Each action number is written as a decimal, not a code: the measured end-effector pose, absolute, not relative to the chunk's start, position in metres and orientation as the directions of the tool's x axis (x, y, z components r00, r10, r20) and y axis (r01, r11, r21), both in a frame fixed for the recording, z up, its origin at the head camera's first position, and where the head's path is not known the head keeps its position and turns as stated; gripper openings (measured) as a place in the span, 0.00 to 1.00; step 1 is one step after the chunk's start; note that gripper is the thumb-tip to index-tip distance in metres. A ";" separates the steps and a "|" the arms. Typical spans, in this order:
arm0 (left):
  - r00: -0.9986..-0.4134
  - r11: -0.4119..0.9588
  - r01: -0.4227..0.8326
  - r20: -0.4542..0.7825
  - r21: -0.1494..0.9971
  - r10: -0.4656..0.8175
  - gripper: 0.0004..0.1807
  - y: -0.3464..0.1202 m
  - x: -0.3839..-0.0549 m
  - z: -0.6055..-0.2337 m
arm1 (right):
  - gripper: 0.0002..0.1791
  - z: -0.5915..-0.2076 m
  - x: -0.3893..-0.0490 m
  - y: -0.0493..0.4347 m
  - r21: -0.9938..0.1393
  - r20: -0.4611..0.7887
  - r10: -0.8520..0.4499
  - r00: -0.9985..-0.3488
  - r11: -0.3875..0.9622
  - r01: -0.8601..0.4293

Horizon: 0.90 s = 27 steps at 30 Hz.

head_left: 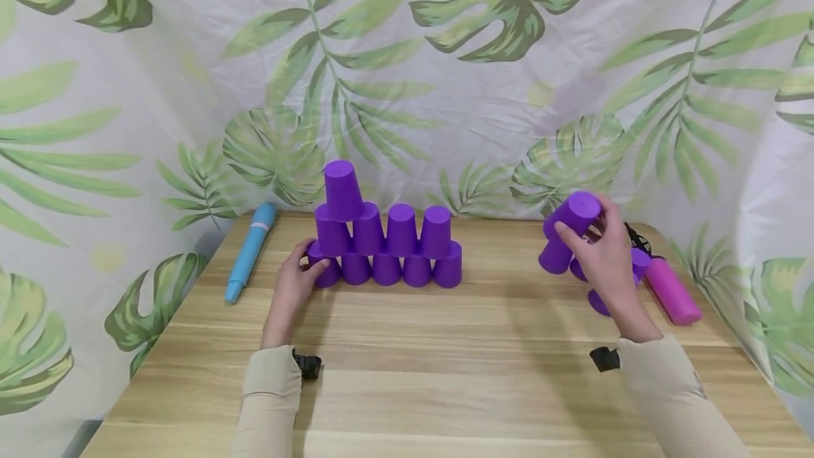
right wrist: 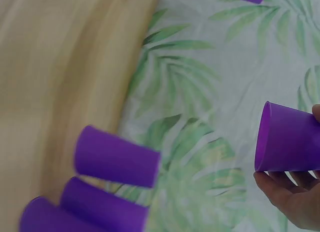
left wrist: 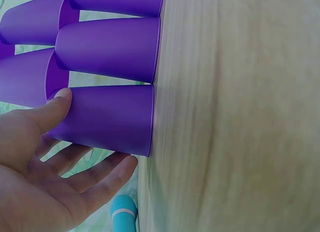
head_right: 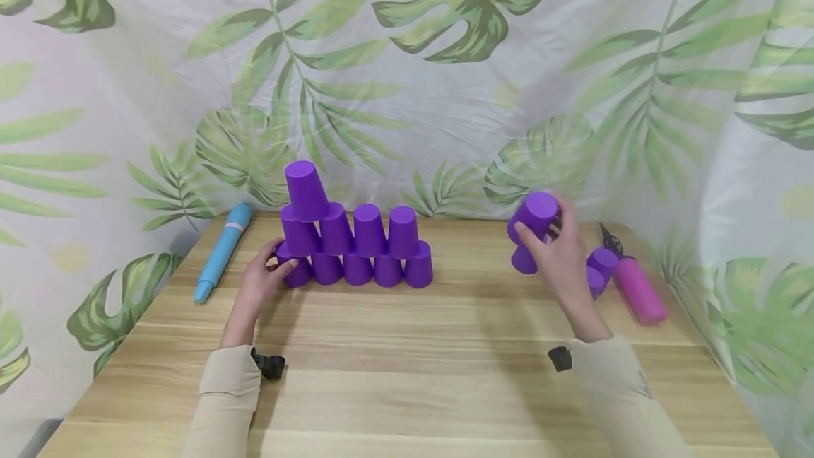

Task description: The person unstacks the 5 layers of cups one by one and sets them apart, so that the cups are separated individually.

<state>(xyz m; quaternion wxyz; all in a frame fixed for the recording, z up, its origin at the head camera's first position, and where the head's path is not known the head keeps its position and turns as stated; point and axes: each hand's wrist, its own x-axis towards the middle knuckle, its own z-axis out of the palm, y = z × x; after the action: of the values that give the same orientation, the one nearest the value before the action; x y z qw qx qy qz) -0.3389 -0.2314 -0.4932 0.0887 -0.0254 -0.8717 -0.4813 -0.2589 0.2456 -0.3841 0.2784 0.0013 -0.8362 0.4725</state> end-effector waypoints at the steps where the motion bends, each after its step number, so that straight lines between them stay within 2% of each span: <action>1: -0.982 0.536 0.131 0.181 0.834 -0.042 0.30 -0.231 -0.339 -0.493 | 0.38 -0.388 -0.257 0.250 -0.786 0.459 0.268 -0.847 0.567 -0.247; 13: -0.981 0.535 0.142 0.190 0.833 -0.035 0.30 -0.232 -0.338 -0.493 | 0.39 -0.439 -0.238 0.284 -0.786 0.329 0.322 -0.888 0.614 -0.068; 27: -0.984 0.533 0.120 0.173 0.837 -0.051 0.30 -0.229 -0.334 -0.489 | 0.43 -0.470 -0.243 0.290 -0.759 0.224 0.305 -0.926 0.651 0.031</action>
<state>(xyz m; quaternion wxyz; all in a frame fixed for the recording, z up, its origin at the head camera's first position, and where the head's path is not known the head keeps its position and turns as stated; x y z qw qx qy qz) -0.3338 -0.2293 -0.4888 0.0885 -0.0199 -0.8711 -0.4827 -0.2427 0.2903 -0.4704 0.1682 -0.0940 -0.8927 0.4073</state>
